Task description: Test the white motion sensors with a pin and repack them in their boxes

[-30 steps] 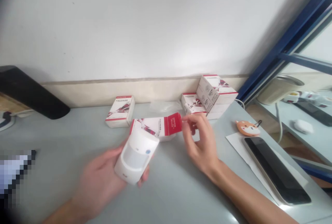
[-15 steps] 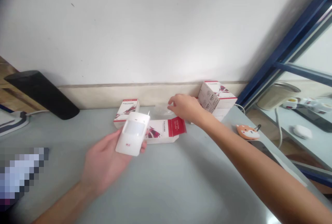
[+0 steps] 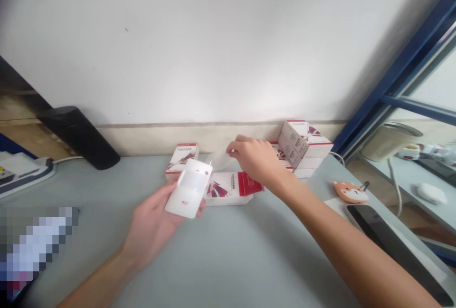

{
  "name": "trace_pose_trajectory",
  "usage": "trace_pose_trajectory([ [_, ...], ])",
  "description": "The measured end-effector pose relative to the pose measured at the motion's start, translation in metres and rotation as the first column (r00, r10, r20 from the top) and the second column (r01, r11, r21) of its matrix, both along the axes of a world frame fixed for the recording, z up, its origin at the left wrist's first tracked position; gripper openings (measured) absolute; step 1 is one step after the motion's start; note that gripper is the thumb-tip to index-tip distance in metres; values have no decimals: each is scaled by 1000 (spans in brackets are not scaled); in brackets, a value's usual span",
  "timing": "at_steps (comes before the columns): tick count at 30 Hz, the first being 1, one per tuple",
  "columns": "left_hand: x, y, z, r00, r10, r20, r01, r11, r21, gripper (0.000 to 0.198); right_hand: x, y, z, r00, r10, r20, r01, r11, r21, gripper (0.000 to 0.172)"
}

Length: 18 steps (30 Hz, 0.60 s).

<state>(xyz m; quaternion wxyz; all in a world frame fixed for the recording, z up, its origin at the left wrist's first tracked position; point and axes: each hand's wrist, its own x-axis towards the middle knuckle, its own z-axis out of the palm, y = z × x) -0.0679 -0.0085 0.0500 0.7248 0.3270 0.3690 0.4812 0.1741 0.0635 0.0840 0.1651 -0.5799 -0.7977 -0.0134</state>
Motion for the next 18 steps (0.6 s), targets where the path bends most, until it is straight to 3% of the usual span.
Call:
trace_pose_trajectory([
  [6,3,0,-3,998,-1,-58,2,1000,11,44,6,-15,-3,999,50,-22,-48,997,67,31],
  [9,3,-1,-3,996,52,-73,-50,998,31,42,8,-19,-1,995,73,-61,-71,997,30,28],
  [13,3,-5,-1,999,17,-35,-15,999,51,44,10,-25,3,990,77,-119,-79,997,-6,25],
  [18,5,-11,1,998,5,-59,-1,998,60,53,10,-30,-1,957,196,-214,-215,974,-67,23],
])
